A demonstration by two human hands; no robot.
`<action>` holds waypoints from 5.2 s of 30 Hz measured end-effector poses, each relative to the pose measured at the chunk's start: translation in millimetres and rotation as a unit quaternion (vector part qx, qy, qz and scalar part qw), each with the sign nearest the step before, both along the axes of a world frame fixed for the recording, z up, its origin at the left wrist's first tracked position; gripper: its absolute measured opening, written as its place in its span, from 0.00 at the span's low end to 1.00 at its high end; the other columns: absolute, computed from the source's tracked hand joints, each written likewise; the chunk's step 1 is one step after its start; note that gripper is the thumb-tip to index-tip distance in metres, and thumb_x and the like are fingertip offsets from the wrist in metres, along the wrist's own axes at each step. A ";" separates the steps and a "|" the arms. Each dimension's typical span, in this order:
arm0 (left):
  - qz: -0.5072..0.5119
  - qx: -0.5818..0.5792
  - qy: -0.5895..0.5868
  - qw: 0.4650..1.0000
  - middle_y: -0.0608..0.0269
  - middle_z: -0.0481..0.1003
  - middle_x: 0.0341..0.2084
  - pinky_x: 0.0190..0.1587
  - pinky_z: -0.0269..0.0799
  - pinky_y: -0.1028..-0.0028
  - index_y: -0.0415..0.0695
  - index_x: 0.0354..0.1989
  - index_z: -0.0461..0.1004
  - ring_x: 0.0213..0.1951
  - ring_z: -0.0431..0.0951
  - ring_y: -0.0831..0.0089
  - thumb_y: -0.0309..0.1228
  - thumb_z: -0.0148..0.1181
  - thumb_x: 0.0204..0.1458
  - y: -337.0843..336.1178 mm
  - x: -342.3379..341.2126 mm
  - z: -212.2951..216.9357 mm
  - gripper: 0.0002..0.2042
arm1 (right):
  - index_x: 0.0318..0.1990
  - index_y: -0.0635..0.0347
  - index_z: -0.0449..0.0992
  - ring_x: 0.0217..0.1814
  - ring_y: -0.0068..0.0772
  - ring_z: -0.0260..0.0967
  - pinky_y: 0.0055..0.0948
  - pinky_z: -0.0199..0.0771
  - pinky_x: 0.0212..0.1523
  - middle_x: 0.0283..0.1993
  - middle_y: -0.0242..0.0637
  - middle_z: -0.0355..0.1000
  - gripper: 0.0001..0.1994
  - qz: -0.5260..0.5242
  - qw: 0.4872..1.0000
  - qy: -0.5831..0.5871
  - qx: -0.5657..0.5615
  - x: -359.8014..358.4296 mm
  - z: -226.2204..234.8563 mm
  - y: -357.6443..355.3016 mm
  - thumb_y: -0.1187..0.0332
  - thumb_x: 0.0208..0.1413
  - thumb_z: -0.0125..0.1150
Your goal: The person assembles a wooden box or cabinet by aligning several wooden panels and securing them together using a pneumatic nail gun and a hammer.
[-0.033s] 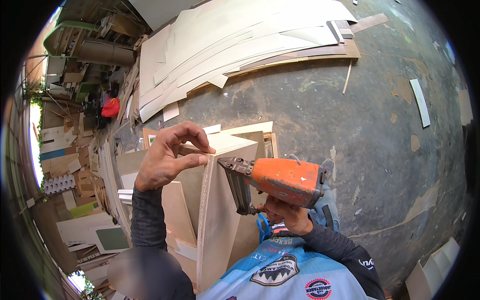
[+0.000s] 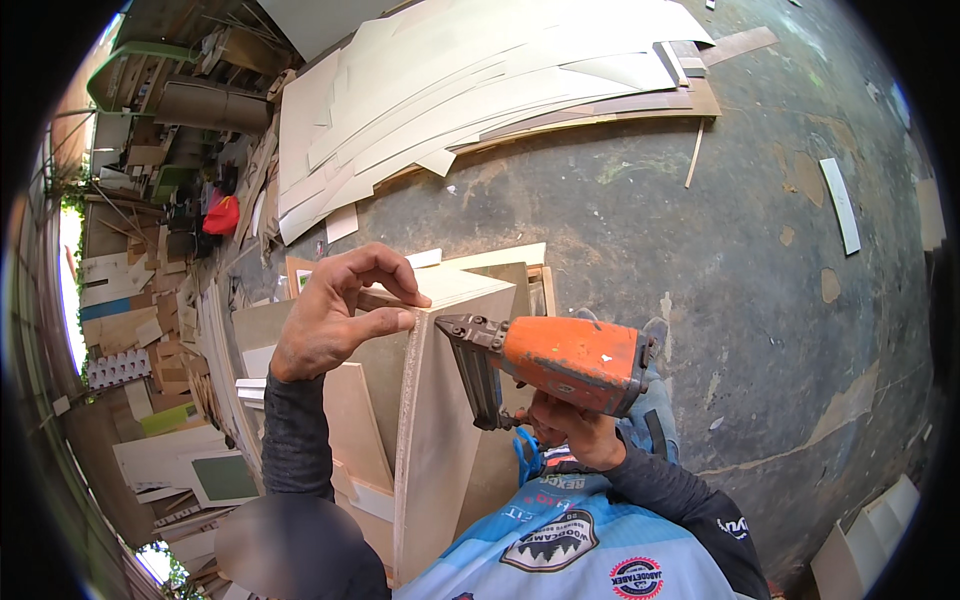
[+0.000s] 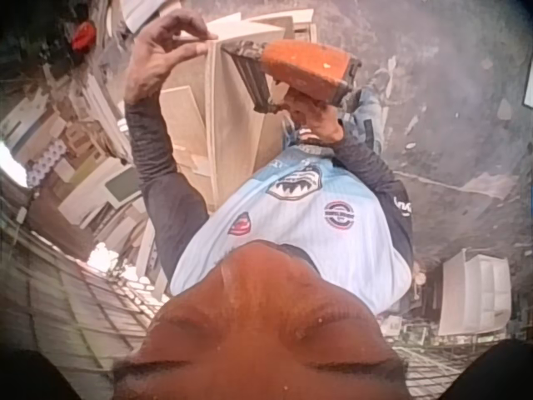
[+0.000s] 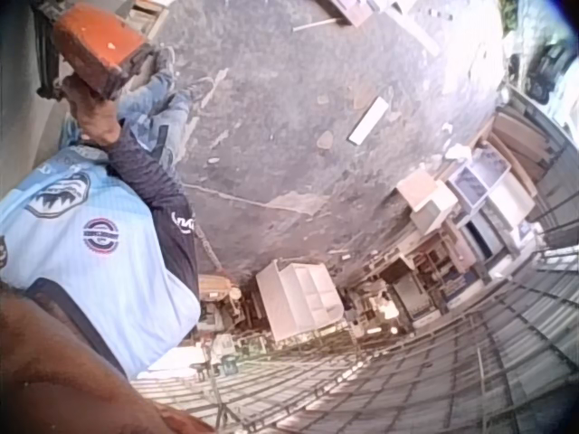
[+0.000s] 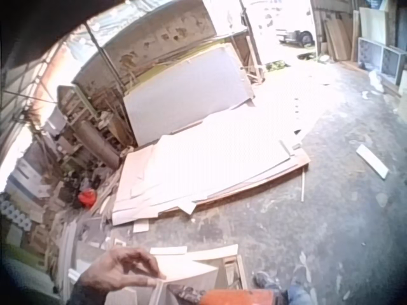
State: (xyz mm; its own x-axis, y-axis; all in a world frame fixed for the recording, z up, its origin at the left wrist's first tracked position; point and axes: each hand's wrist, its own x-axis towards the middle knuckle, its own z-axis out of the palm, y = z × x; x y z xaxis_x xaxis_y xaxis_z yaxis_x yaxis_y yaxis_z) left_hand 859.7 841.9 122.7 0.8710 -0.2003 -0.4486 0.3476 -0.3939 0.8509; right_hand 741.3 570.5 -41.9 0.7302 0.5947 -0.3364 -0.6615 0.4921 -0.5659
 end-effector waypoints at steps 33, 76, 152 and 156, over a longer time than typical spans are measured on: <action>0.016 0.008 0.016 1.000 0.63 0.78 0.36 0.50 0.78 0.74 0.41 0.40 0.74 0.44 0.80 0.75 0.20 0.71 0.46 -3.8 1.5 3.1 0.14 | 0.46 0.61 0.76 0.18 0.17 0.60 0.23 0.57 0.18 0.23 0.28 0.68 0.08 -0.051 0.998 0.005 -0.027 5.6 4.7 5.0 0.73 0.60 0.62; -0.329 0.343 -0.216 0.853 0.59 0.83 0.39 0.42 0.72 0.66 0.43 0.42 0.80 0.44 0.83 0.63 0.33 0.71 0.39 -16.8 7.6 -17.9 0.18 | 0.70 0.67 0.43 0.58 0.61 0.72 0.46 0.68 0.62 0.58 0.66 0.68 0.62 -0.066 0.834 -0.047 -0.546 129.7 -170.1 34.4 0.41 0.38 0.79; -0.262 0.332 -0.187 0.887 0.56 0.84 0.39 0.43 0.79 0.69 0.41 0.42 0.83 0.41 0.85 0.61 0.32 0.74 0.35 -13.0 4.2 -19.8 0.21 | 0.47 0.60 0.71 0.19 0.20 0.61 0.29 0.68 0.26 0.24 0.27 0.61 0.10 -0.084 0.947 0.298 0.085 7.6 -139.4 19.7 0.70 0.60 0.60; -0.258 0.332 -0.184 0.889 0.56 0.84 0.39 0.44 0.79 0.69 0.42 0.42 0.83 0.41 0.85 0.61 0.32 0.75 0.35 -12.5 3.5 -19.5 0.21 | 0.46 0.61 0.72 0.19 0.21 0.61 0.29 0.68 0.26 0.24 0.27 0.61 0.10 -0.082 0.950 0.292 0.076 8.8 -137.9 19.1 0.70 0.59 0.60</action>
